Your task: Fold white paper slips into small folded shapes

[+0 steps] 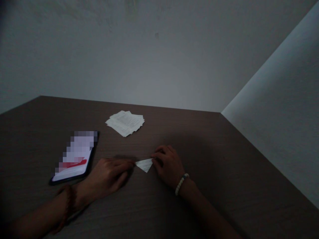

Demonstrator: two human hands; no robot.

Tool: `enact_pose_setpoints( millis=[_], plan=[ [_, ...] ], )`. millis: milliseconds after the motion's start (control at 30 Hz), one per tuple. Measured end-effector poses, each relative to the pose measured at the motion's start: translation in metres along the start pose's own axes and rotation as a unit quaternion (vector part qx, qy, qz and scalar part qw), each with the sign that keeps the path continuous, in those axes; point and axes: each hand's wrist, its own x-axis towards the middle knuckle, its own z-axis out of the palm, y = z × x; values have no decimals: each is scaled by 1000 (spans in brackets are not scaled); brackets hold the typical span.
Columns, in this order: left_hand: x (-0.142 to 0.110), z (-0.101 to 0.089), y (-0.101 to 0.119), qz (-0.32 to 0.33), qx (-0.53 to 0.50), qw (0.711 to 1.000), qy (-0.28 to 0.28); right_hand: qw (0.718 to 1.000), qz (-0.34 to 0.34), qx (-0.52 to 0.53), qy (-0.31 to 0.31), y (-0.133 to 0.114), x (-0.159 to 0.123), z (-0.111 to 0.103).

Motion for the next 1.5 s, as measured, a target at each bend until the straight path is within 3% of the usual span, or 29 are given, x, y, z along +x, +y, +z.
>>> enact_pose_setpoints(
  millis=[533,800,1033,1500],
  plan=[
    [4,1,-2,-87,23,995,-49,999,-12,-5,-41,-15,0,3],
    [5,-1,-5,-97,-103,990,-3,998,-54,20,9,-17,-3,3],
    [3,-2,-6,-92,-108,990,25,993,-85,54,63,-16,-3,0],
    [7,-8,-1,-96,-113,984,101,988,-110,107,4,-20,-7,4]
  ],
)
